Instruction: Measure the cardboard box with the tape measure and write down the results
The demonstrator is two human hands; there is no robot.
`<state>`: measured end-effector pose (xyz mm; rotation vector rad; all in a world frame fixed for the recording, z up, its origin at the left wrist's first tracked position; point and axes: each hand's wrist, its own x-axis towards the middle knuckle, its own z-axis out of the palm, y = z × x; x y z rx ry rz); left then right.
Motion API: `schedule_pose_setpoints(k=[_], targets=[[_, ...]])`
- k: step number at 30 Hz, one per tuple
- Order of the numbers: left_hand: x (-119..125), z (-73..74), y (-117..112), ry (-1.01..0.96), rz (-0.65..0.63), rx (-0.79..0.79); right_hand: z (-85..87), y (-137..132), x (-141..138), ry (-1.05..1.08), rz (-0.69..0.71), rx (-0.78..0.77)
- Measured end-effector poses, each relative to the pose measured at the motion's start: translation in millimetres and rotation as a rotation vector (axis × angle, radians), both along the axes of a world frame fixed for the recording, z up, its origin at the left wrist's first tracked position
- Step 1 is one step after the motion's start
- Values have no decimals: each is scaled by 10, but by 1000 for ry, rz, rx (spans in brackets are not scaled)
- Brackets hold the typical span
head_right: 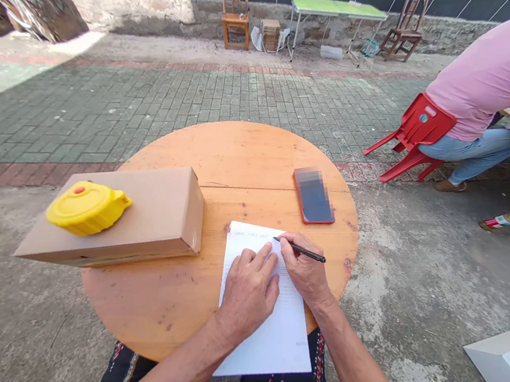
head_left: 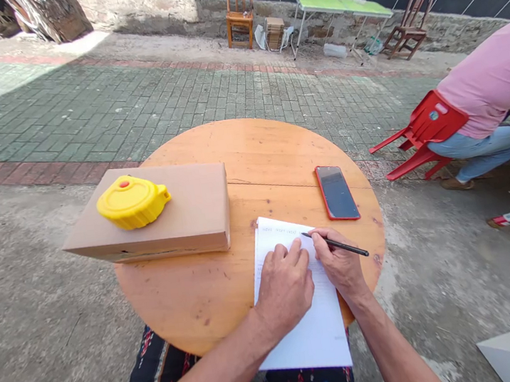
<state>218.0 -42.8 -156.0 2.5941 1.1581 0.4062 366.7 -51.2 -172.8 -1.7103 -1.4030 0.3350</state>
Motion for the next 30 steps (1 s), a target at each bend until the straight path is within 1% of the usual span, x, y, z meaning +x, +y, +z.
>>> schedule_pose_setpoints(k=[8, 13, 21, 30], targets=[[-6, -17, -4, -8, 4, 3, -48, -44, 29, 42, -75, 27], [2, -19, 0, -5, 2, 8, -45, -45, 19, 58, -106, 20], [4, -28, 7, 0, 3, 12, -40, -34, 8, 61, -110, 12], [0, -4, -1, 10, -1, 7, -31, -36, 24, 47, -102, 5]])
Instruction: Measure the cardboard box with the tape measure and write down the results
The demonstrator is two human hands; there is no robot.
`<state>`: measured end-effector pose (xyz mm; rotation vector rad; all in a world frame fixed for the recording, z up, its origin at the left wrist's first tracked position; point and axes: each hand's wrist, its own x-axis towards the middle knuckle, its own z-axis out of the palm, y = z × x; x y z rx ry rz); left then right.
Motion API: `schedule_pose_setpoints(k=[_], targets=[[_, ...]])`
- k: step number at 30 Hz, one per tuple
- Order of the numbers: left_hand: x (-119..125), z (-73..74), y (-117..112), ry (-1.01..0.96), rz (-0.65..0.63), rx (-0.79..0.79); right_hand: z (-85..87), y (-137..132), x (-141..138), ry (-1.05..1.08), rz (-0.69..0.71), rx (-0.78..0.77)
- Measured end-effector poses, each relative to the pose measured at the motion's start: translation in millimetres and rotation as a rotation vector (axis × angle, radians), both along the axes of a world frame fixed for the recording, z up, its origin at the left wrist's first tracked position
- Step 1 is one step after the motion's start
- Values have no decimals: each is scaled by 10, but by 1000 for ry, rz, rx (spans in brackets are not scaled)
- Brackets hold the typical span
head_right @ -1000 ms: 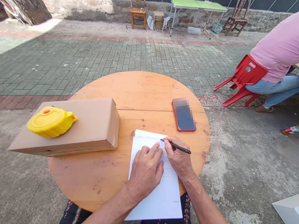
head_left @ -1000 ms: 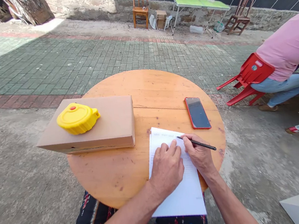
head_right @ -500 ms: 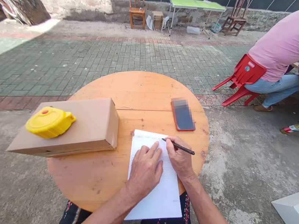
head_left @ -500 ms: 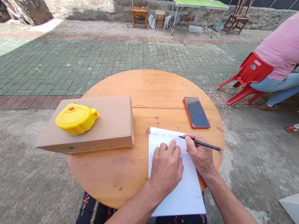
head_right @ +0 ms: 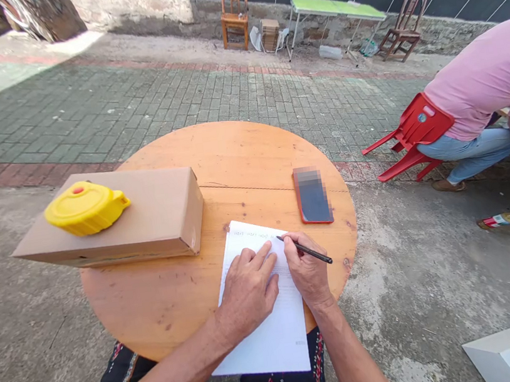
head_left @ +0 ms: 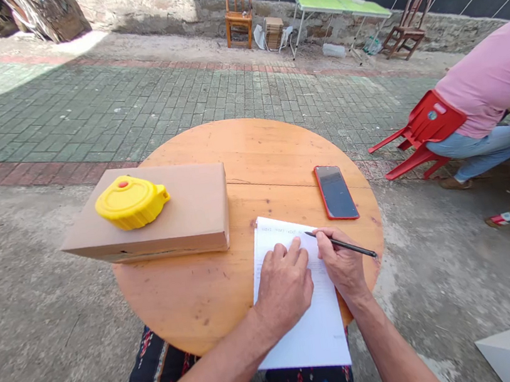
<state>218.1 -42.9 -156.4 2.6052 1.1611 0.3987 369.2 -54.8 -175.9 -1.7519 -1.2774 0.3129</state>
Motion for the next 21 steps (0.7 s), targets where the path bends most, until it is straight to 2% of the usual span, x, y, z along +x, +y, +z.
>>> schedule_pose_setpoints(k=[21], targets=[[-2, 12, 3, -6, 1, -12, 35, 31, -35, -23, 24, -23]])
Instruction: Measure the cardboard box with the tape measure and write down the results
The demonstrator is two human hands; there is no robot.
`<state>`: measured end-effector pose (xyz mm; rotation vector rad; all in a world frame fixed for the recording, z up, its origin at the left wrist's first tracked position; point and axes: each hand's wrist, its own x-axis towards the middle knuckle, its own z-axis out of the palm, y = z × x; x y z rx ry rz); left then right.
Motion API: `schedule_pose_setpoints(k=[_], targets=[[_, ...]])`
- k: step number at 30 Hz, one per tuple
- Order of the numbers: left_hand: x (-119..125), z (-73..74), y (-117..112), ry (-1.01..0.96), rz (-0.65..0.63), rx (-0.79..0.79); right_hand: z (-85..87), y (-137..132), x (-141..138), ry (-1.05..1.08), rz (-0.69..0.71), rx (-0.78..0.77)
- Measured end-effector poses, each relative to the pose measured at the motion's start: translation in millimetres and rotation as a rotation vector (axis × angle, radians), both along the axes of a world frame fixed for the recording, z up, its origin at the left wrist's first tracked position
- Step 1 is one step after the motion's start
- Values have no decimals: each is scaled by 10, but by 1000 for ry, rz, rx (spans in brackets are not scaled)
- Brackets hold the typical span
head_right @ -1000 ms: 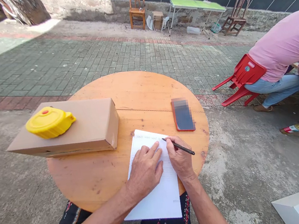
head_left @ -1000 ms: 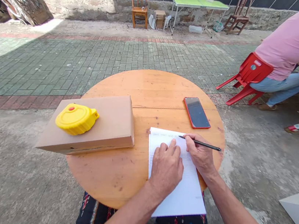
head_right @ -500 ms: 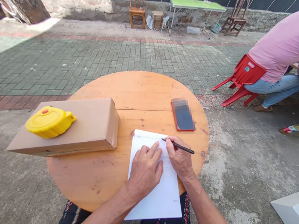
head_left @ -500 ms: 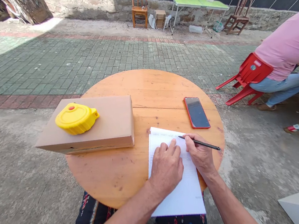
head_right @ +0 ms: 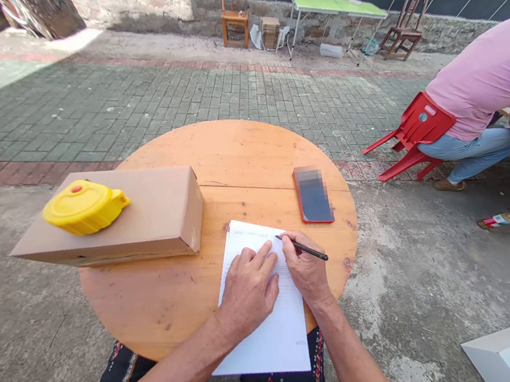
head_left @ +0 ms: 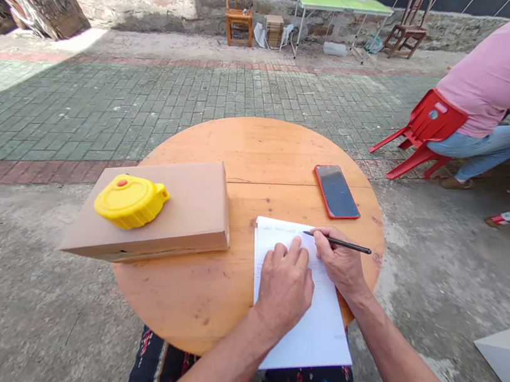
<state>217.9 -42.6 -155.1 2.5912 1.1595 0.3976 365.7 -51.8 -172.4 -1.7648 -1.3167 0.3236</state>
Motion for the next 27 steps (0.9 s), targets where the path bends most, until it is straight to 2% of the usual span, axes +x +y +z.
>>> schedule_pose_setpoints(k=[27], targets=[[5, 1, -1, 12, 0, -4, -31, -34, 18, 18, -66, 25]])
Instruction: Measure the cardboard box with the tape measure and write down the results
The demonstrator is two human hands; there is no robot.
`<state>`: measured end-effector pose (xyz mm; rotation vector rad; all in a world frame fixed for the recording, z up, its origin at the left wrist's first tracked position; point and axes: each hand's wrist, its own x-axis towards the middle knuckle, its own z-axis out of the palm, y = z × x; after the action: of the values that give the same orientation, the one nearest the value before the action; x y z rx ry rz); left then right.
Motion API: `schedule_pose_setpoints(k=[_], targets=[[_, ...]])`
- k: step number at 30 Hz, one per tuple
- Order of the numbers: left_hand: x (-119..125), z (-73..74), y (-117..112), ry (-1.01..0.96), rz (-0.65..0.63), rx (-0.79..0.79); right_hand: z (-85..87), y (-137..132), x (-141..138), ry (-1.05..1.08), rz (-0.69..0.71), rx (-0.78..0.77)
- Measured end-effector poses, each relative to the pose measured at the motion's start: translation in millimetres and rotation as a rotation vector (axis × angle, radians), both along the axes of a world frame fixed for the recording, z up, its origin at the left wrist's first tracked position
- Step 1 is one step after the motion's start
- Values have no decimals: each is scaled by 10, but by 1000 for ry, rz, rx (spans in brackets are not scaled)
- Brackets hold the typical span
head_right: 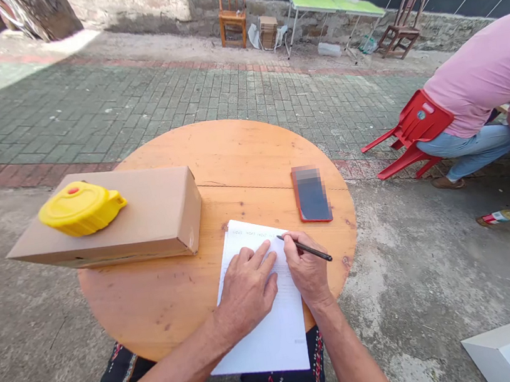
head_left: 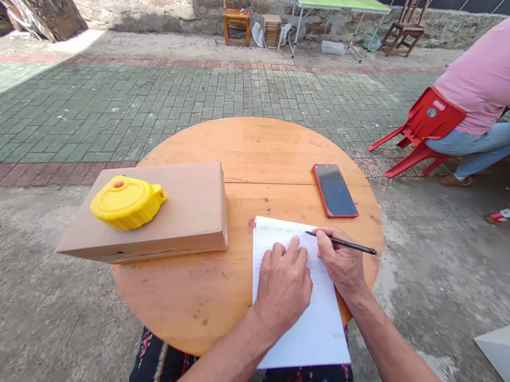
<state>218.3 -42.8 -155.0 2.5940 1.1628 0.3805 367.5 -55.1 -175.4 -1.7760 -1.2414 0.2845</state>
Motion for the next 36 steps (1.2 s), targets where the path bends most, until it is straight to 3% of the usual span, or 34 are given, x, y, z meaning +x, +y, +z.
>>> schedule_pose_setpoints(k=[23, 36], targets=[[1, 5, 7, 16, -4, -3, 7, 18, -2, -16, 30, -15], [-1, -10, 6, 23, -8, -9, -42, -18, 28, 54, -66, 48]])
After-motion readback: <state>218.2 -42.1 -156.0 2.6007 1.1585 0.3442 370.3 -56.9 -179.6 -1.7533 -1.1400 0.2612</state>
